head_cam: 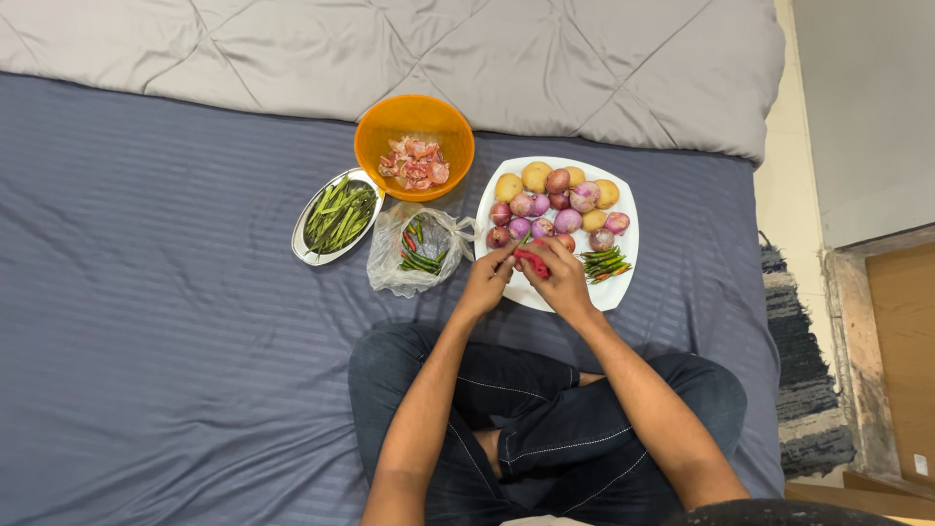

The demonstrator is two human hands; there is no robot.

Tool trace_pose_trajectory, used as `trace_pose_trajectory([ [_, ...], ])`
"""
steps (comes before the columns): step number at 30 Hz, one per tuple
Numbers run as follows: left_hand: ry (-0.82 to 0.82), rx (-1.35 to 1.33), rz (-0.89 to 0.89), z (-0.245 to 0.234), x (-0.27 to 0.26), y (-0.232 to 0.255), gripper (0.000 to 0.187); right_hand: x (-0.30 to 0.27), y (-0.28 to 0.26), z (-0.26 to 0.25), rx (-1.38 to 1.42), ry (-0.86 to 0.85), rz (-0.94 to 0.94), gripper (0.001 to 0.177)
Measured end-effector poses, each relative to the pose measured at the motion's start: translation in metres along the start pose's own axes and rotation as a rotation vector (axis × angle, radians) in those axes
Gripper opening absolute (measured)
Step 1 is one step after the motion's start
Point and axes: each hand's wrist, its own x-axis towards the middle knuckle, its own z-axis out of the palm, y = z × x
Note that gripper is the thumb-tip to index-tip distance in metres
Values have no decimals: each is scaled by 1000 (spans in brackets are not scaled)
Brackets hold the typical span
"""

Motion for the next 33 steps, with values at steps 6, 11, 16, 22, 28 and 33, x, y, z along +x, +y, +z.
trace_pose_trajectory([
  [6,-70,-270,-128,1,0,-1,41,7,-3,-7,76,-58,346,25],
  [11,-44,-456,-284,-3,-2,7,38,2,-9,-2,-124,-14,-24,28],
  [16,-95,-399,-332,-1,-4,24,39,6,7,-10,-4,3,197,26],
  [22,-94,-385,-339,-4,-5,21,39,1,6,-5,-74,8,-18,27],
  [28,-139,-209,-191,1,-6,0,37,15,26,-33,-94,92,91,23],
  [33,-35,274,-57,15,-8,15,26,32,38,-104,2,426,169,12],
])
